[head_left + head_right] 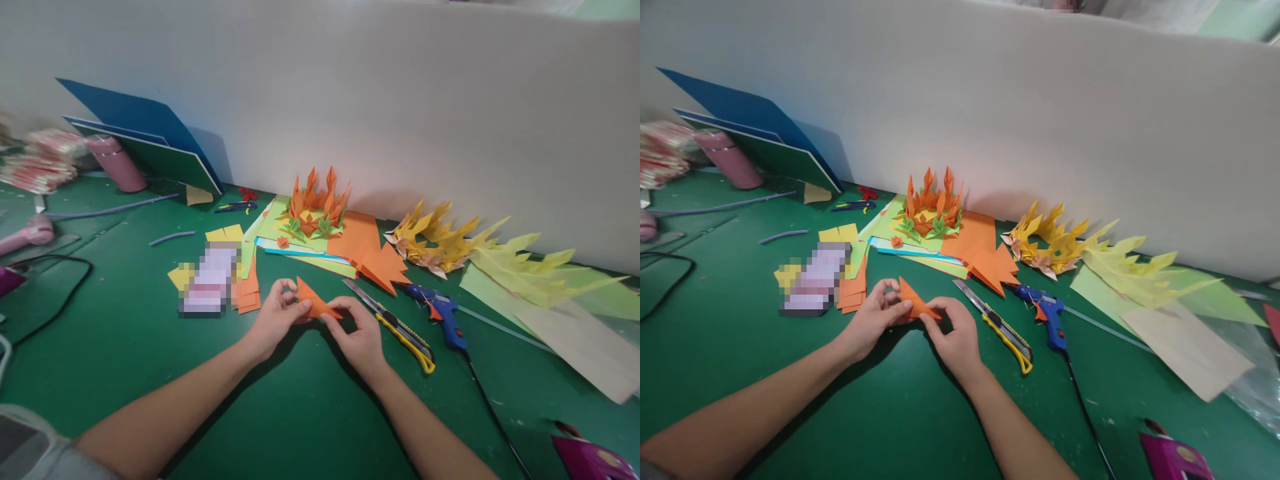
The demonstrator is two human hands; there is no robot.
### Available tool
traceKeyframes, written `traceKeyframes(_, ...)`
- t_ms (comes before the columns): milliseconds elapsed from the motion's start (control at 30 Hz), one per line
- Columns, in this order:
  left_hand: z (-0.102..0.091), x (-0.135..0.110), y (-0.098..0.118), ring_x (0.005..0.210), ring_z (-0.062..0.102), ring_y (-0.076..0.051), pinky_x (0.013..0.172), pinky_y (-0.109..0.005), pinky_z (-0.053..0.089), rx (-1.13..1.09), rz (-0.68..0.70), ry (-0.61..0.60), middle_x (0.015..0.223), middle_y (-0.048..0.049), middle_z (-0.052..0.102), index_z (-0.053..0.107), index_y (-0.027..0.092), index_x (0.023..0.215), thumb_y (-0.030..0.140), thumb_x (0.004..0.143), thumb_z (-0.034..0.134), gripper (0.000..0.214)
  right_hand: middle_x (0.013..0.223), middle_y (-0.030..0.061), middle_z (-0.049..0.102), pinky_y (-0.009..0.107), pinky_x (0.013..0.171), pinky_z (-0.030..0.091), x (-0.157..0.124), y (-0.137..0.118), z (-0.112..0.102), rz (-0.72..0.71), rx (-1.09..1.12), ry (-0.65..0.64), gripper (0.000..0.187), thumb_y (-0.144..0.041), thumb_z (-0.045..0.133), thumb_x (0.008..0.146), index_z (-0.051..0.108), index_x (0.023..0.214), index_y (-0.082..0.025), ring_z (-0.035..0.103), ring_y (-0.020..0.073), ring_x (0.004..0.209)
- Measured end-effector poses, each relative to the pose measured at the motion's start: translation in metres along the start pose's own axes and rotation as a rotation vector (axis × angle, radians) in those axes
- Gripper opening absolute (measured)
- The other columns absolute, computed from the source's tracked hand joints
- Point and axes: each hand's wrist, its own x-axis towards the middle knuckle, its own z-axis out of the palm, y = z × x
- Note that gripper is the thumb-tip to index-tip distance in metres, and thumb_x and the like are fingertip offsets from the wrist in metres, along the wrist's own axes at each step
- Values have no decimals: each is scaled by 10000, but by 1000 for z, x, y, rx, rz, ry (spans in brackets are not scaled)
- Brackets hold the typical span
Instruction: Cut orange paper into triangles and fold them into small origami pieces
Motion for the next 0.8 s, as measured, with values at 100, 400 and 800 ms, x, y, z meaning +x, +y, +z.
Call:
traceKeyframes(100, -1, 0, 0, 558, 551, -72, 595, -206, 455, 30, 57, 19, 603, 104, 536, 354, 226, 825, 279, 586, 785, 496, 767, 24, 637, 299, 648, 472, 0, 0, -1, -52, -30, -8, 49, -257, 607, 808, 587, 828, -217, 571, 168, 687)
traceKeyframes(400, -2, 1, 0, 614, 518, -87, 621, -220, 440, 163, 73, 44, 664, 38, 577, 582, 158, 671, 320, 598, 759, 250, 809, 25, 633, 299, 659, 453, 1, -1, -1, -82, -29, -10, 150, -244, 672, 769, 524, 769, -221, 565, 174, 739)
traceKeyframes(800, -2, 2, 2, 674, 587, -131, 702, -259, 458, 132, 61, 142, 685, -2, 683, 683, 161, 643, 321, 456, 829, 286, 830, 32, 611, 287, 609, 465, 3, 1, -3, -158, -55, 27, 106, -223, 651, 787, 563, 846, -221, 564, 181, 767)
